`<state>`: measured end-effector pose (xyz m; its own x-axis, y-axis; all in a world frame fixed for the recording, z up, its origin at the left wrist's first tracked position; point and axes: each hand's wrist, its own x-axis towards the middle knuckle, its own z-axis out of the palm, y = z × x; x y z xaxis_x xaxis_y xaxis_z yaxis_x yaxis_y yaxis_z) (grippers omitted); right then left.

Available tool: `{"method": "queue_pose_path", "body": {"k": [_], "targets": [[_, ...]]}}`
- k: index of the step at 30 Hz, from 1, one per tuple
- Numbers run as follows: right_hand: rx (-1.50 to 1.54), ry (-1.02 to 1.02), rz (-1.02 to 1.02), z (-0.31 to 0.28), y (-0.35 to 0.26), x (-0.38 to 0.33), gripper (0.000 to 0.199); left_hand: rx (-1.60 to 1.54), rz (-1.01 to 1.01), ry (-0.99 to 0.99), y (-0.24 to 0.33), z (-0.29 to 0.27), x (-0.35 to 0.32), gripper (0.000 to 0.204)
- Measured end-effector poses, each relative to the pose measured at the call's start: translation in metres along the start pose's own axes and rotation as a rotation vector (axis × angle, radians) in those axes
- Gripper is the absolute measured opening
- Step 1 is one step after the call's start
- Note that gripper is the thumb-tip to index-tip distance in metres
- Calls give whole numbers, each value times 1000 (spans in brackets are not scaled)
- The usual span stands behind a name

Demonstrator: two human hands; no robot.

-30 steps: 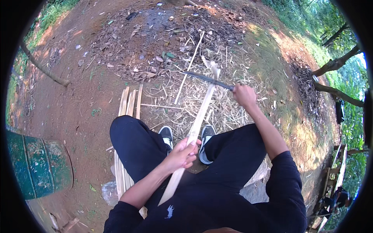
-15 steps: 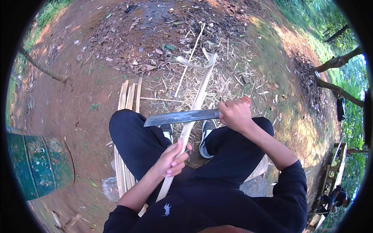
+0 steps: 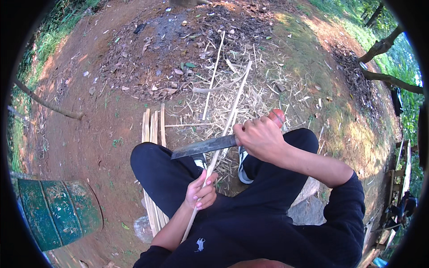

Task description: The person shaves a long piece of wood using a large knife, removing thin strips to shape the wood while sitting outdoors.

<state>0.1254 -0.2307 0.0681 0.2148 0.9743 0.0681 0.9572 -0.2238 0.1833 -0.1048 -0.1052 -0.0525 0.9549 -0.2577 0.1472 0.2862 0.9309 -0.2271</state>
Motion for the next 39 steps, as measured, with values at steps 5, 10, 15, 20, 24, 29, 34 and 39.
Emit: {"method": "queue_pose_path", "body": {"k": [5,10,15,20,24,29,34,39], "targets": [[209,-140,92,-4,2,-16,27,225,-18,228,4,17,1,34],[64,86,2,8,16,-34,29,849,-68,532,-7,34,18,28],[183,-137,61,20,22,-48,34,930,-83,550,-14,33,24,28],[432,-45,101,42,9,-55,31,1016,-56,554,-13,35,22,29],[383,-136,193,34,1,-47,35,1039,-53,570,-15,37,20,28],[336,-119,70,28,6,-48,43,1040,-66,571,-19,42,21,32],[283,-139,-2,25,14,-50,40,1045,-86,550,-20,40,22,27],[243,-153,-46,18,12,-52,35,1061,-86,542,-21,34,22,28]]}}
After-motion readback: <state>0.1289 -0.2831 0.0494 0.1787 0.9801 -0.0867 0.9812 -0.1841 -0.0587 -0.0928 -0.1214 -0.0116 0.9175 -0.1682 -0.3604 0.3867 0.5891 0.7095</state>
